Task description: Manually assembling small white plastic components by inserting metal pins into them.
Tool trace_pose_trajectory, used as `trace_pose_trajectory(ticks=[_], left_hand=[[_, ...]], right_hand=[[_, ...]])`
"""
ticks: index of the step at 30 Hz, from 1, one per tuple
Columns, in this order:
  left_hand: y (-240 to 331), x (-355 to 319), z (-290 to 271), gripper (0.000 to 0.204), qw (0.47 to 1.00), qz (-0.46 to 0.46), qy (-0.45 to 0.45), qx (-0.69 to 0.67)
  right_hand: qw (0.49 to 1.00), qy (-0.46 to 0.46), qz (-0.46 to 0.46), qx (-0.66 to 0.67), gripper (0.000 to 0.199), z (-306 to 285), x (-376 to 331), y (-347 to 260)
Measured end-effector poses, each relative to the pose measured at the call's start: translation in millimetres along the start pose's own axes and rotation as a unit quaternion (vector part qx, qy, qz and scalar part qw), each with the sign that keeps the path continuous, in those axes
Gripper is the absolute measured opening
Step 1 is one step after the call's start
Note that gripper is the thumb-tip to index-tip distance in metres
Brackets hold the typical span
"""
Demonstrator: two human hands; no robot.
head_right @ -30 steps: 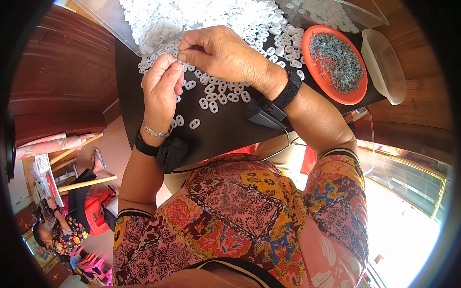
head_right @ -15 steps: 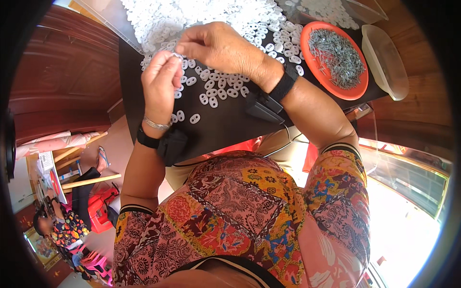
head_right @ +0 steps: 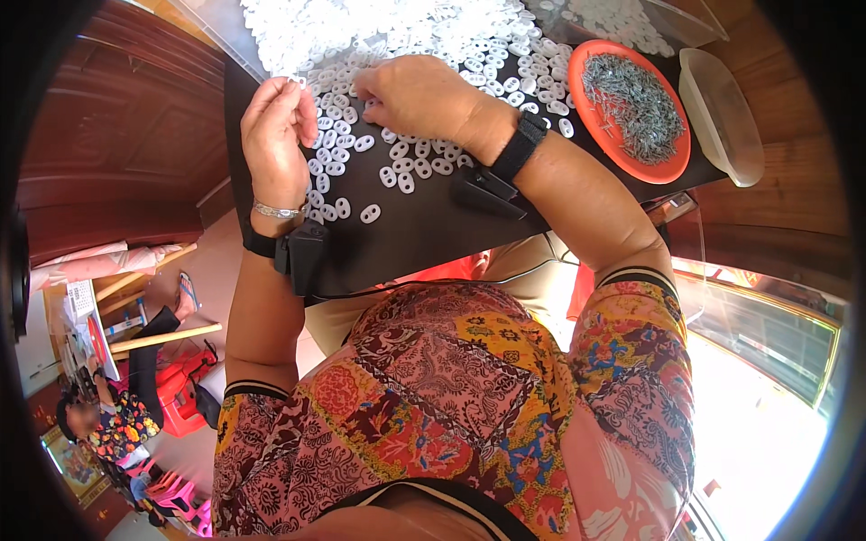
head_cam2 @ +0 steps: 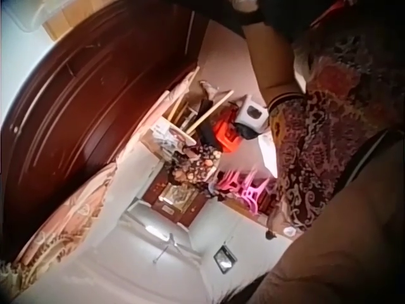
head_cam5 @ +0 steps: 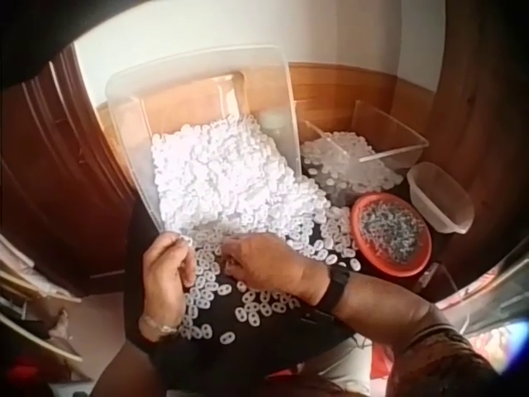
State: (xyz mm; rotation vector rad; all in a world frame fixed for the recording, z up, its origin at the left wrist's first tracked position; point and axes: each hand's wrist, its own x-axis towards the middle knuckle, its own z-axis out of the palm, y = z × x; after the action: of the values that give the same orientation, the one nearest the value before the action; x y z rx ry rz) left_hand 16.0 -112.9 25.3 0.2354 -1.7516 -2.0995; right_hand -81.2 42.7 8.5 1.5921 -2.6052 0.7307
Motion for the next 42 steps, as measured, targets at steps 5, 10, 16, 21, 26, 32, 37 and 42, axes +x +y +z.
trace_pose_trajectory(ticks=[5, 10, 16, 21, 26, 32, 37, 42], left_hand=[[3.2, -0.4, 1.2, 0.018, 1.0, 0.008, -0.006, -0.005], [5.2, -0.7, 1.7, 0.018, 1.0, 0.0, 0.001, -0.004], [2.8, -4.2, 3.8, 0.017, 0.999, -0.005, -0.034, 0.0], [3.3, -7.8, 4.2, 0.019, 0.982, -0.088, -0.111, -0.126], [4.9, -8.3, 7.0, 0.02, 0.974, -0.067, -0.135, -0.168], [7.8, -9.1, 4.5, 0.019, 0.979, -0.047, -0.129, -0.15], [11.6, -7.9, 3.0, 0.019, 0.983, -0.043, -0.13, -0.118], [8.0, -9.5, 6.0, 0.018, 0.976, -0.06, -0.144, -0.155]], right_hand=[[0.999, 0.007, 0.053, 0.01, 0.019, -10.8, -1.1, 3.4], [0.988, 0.078, 0.078, 0.109, 0.018, -22.6, -2.1, 19.9], [0.907, 0.041, 0.129, 0.398, 0.017, -27.1, 1.8, 14.0], [0.792, 0.033, 0.143, 0.593, 0.018, -25.0, 0.7, -4.7], [0.79, 0.047, 0.122, 0.6, 0.018, -24.9, -1.3, -14.1], [0.819, 0.103, 0.068, 0.561, 0.012, -30.3, -2.7, -20.4], [0.863, 0.078, 0.045, 0.498, 0.015, -29.8, -2.4, -19.6], [0.811, 0.097, 0.079, 0.572, 0.017, -23.0, -3.4, -20.6]])
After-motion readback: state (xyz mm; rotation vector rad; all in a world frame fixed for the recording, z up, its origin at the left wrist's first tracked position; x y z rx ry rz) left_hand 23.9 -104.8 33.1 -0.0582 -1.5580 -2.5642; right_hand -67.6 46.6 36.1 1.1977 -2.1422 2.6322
